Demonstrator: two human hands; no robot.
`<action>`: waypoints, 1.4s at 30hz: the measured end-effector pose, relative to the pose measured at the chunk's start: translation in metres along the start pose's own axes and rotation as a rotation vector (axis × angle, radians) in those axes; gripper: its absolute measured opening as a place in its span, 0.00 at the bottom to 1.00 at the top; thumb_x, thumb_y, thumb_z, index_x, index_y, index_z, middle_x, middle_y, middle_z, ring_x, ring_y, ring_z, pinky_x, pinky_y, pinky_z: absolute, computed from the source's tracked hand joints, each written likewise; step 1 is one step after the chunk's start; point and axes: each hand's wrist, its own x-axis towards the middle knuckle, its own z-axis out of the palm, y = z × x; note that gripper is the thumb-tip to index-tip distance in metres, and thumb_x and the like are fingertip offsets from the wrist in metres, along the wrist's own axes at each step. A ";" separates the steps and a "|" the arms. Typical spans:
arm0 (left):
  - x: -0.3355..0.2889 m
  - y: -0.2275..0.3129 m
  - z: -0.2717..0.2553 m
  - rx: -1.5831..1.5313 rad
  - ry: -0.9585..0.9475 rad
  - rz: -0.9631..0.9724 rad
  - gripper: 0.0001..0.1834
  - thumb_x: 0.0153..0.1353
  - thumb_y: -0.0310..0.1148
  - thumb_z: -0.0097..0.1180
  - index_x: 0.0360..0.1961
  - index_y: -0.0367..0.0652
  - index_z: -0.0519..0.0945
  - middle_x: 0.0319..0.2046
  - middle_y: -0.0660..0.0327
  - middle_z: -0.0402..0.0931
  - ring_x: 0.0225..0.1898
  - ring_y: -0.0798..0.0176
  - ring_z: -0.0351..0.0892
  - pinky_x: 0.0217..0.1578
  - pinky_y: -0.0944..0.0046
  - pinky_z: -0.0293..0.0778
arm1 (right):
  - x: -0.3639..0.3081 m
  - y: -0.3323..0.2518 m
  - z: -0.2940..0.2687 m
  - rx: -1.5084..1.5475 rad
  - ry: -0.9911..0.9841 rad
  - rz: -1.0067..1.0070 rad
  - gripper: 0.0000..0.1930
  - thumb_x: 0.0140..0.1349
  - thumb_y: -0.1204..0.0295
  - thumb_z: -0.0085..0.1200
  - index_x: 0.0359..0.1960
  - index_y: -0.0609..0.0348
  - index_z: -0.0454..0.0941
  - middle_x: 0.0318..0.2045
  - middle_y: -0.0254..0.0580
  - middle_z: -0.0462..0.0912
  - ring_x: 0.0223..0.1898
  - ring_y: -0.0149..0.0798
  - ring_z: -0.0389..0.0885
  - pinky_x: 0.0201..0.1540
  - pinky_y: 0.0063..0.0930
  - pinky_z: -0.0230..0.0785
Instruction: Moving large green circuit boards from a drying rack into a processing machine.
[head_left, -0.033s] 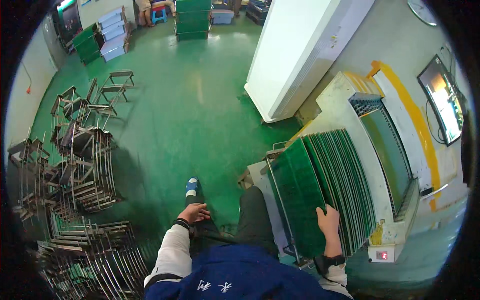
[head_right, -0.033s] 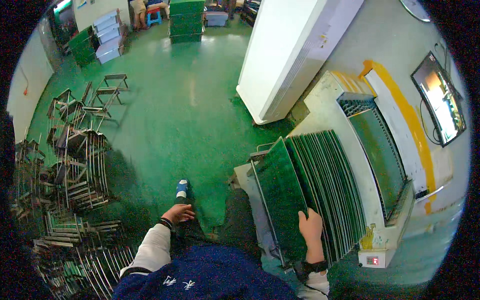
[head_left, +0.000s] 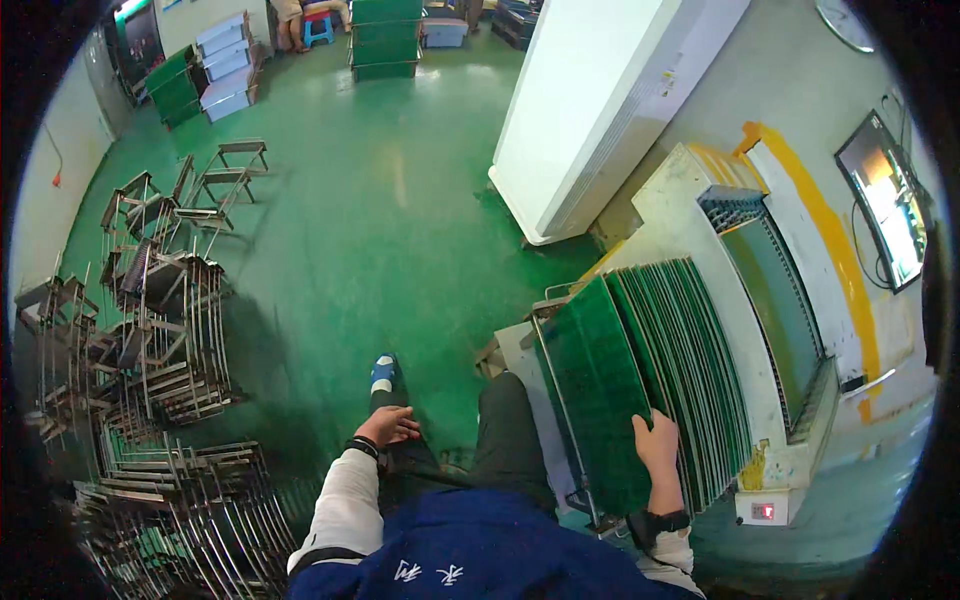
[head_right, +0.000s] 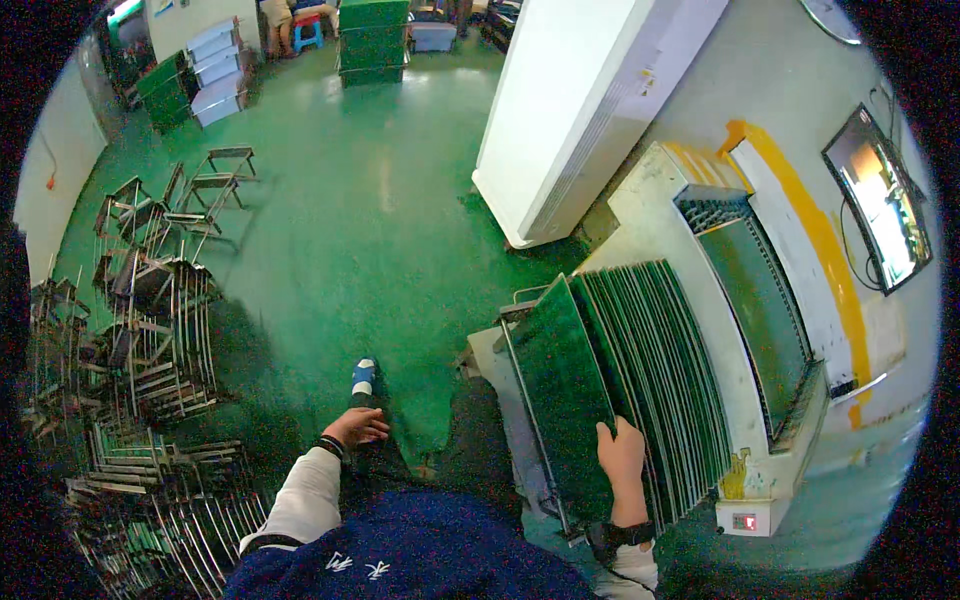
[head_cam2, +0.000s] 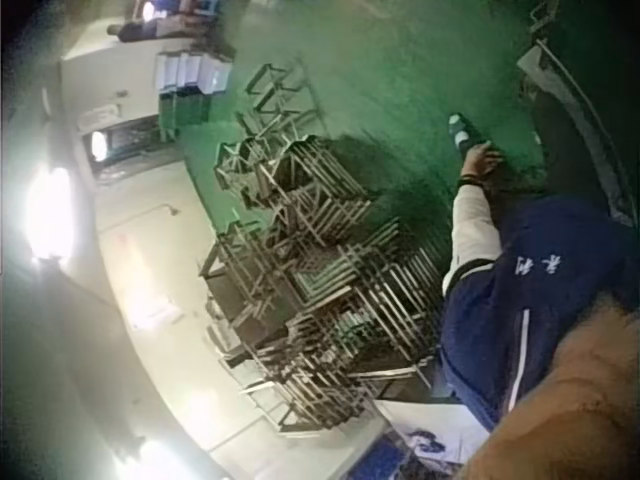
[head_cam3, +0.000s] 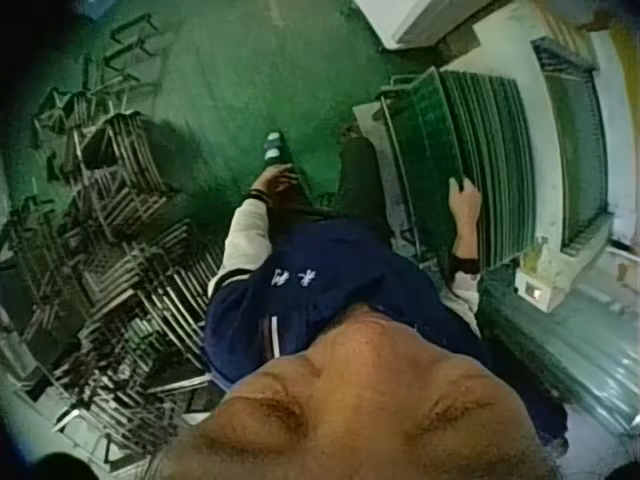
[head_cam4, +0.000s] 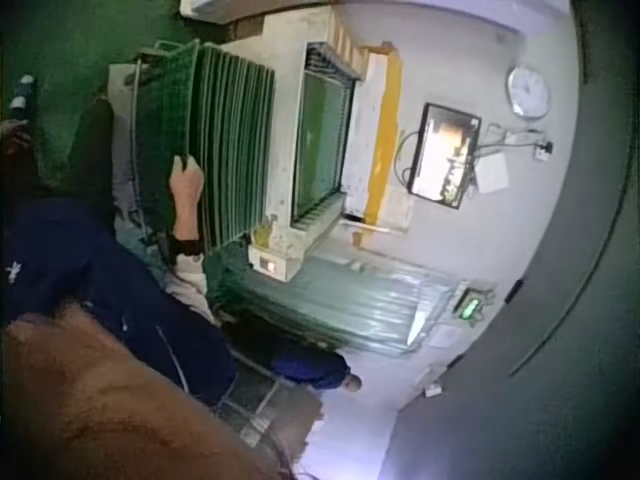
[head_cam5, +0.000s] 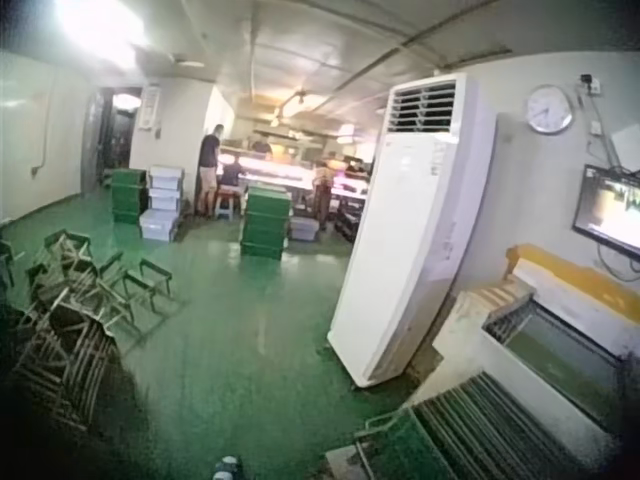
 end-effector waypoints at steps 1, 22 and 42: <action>0.002 0.001 0.000 -0.012 -0.013 -0.004 0.25 0.63 0.45 0.53 0.54 0.41 0.66 0.41 0.53 0.79 0.36 0.58 0.82 0.29 0.65 0.73 | 0.001 0.001 0.001 -0.003 0.008 -0.017 0.15 0.57 0.64 0.54 0.32 0.69 0.75 0.25 0.61 0.77 0.30 0.61 0.76 0.33 0.46 0.67; 0.027 -0.006 -0.012 -0.021 -0.022 -0.062 0.25 0.64 0.42 0.52 0.57 0.39 0.65 0.39 0.45 0.79 0.32 0.55 0.83 0.24 0.65 0.75 | 0.005 -0.011 -0.010 -0.092 -0.024 0.139 0.20 0.54 0.62 0.56 0.38 0.71 0.76 0.32 0.63 0.79 0.37 0.60 0.78 0.39 0.44 0.69; 0.024 -0.009 -0.008 0.012 0.002 -0.049 0.24 0.62 0.41 0.54 0.53 0.40 0.65 0.38 0.47 0.79 0.33 0.54 0.82 0.26 0.64 0.77 | -0.002 -0.007 -0.011 -0.153 0.056 0.118 0.21 0.56 0.58 0.54 0.40 0.65 0.76 0.31 0.59 0.80 0.35 0.58 0.79 0.39 0.48 0.70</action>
